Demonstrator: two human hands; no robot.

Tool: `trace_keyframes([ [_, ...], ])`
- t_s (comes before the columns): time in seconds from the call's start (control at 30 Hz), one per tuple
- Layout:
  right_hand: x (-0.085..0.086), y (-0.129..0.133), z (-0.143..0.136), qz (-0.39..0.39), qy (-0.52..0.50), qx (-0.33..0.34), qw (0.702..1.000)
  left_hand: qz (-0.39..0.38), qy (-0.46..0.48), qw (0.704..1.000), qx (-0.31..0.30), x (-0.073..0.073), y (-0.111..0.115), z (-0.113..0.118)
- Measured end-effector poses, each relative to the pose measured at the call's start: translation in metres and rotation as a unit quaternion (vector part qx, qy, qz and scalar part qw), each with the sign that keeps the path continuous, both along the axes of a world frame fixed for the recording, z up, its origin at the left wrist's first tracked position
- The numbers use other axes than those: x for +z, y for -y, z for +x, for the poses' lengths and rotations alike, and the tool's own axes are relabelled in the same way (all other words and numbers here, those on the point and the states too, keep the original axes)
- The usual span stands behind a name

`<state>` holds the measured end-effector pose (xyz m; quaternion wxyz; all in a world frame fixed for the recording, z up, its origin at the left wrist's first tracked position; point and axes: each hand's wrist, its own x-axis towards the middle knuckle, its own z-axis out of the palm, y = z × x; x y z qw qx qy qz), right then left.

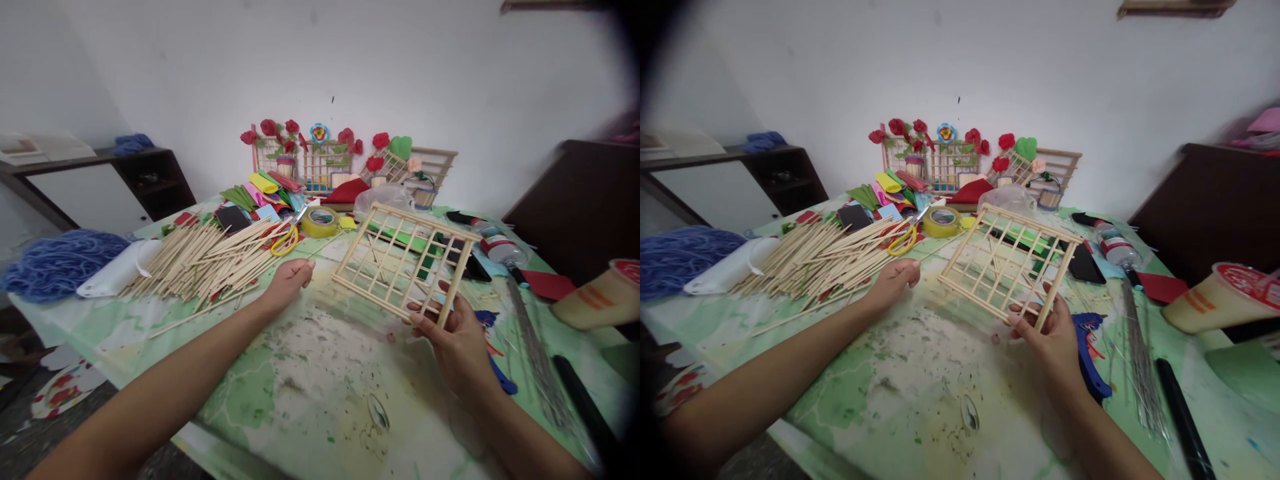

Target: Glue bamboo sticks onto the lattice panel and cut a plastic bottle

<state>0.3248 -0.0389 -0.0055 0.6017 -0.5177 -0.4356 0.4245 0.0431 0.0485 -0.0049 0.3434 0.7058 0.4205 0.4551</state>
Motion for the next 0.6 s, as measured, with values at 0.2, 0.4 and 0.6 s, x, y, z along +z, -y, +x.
trace_keyframes([
  [0.2, -0.0011, 0.0012, -0.0008, 0.001, -0.005, 0.005, 1.000, 0.012, 0.056, 0.997, -0.042, -0.0016, -0.0017, 0.0018],
  [0.4, 0.0037, 0.0030, -0.0036, -0.004, -0.008, 0.004, 1.000, 0.000, 0.039, 0.998, -0.042, 0.0012, -0.0005, 0.0029],
  [0.6, 0.0050, 0.0020, -0.0043, -0.008, -0.014, 0.005, 1.000, -0.054, 0.059, 0.997, -0.024, 0.0001, 0.0005, 0.0043],
])
